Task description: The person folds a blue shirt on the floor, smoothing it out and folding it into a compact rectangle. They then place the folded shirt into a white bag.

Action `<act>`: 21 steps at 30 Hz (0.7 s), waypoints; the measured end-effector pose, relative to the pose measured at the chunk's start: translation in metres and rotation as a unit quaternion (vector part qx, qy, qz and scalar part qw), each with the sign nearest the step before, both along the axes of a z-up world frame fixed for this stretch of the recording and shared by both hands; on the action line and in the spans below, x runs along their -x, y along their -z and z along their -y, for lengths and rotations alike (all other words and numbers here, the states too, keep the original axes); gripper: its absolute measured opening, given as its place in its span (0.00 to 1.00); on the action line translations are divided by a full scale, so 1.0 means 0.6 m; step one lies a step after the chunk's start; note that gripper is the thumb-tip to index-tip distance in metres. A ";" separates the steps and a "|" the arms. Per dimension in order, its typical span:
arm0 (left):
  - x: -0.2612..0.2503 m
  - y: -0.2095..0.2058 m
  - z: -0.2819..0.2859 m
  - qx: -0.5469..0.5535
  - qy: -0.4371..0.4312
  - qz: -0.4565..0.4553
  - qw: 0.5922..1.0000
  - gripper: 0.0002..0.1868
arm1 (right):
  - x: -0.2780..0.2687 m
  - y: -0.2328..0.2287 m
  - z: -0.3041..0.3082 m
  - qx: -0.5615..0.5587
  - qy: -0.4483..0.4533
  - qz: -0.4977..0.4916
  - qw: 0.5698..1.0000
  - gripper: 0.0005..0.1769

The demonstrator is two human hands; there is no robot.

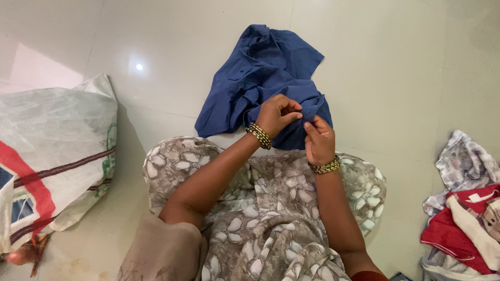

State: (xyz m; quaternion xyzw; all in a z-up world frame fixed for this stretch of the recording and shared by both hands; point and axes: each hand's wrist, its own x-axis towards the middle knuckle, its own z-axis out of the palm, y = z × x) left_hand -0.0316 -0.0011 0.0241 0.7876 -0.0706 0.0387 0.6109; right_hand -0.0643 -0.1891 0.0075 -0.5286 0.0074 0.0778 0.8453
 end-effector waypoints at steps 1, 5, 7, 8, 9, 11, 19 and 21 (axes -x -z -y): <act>0.000 -0.006 -0.002 0.003 -0.002 0.016 1.000 0.12 | -0.001 0.003 0.005 -0.004 -0.005 0.001 1.000 0.14; -0.006 -0.007 -0.005 -0.020 0.021 -0.012 0.999 0.14 | -0.007 0.022 0.017 0.004 0.003 0.009 1.000 0.11; -0.008 0.000 -0.001 0.007 0.043 -0.036 0.998 0.15 | -0.009 0.033 0.022 -0.008 0.050 -0.019 0.999 0.09; -0.008 0.003 0.001 0.021 0.053 -0.047 0.997 0.15 | -0.009 0.037 0.024 -0.015 0.073 -0.033 0.997 0.07; -0.006 0.006 0.004 0.022 0.056 -0.060 0.996 0.15 | -0.009 0.038 0.024 0.002 0.074 -0.019 0.997 0.06; -0.001 0.009 0.008 0.023 0.062 -0.087 0.994 0.15 | -0.011 0.033 0.017 0.036 0.076 0.007 0.996 0.04; -0.001 0.020 0.008 0.046 0.031 -0.099 0.994 0.11 | 0.001 -0.036 -0.005 0.307 0.193 0.097 0.927 0.07; -0.006 0.038 0.013 0.092 0.033 -0.127 0.987 0.10 | 0.007 -0.046 -0.017 0.400 0.211 0.159 0.878 0.08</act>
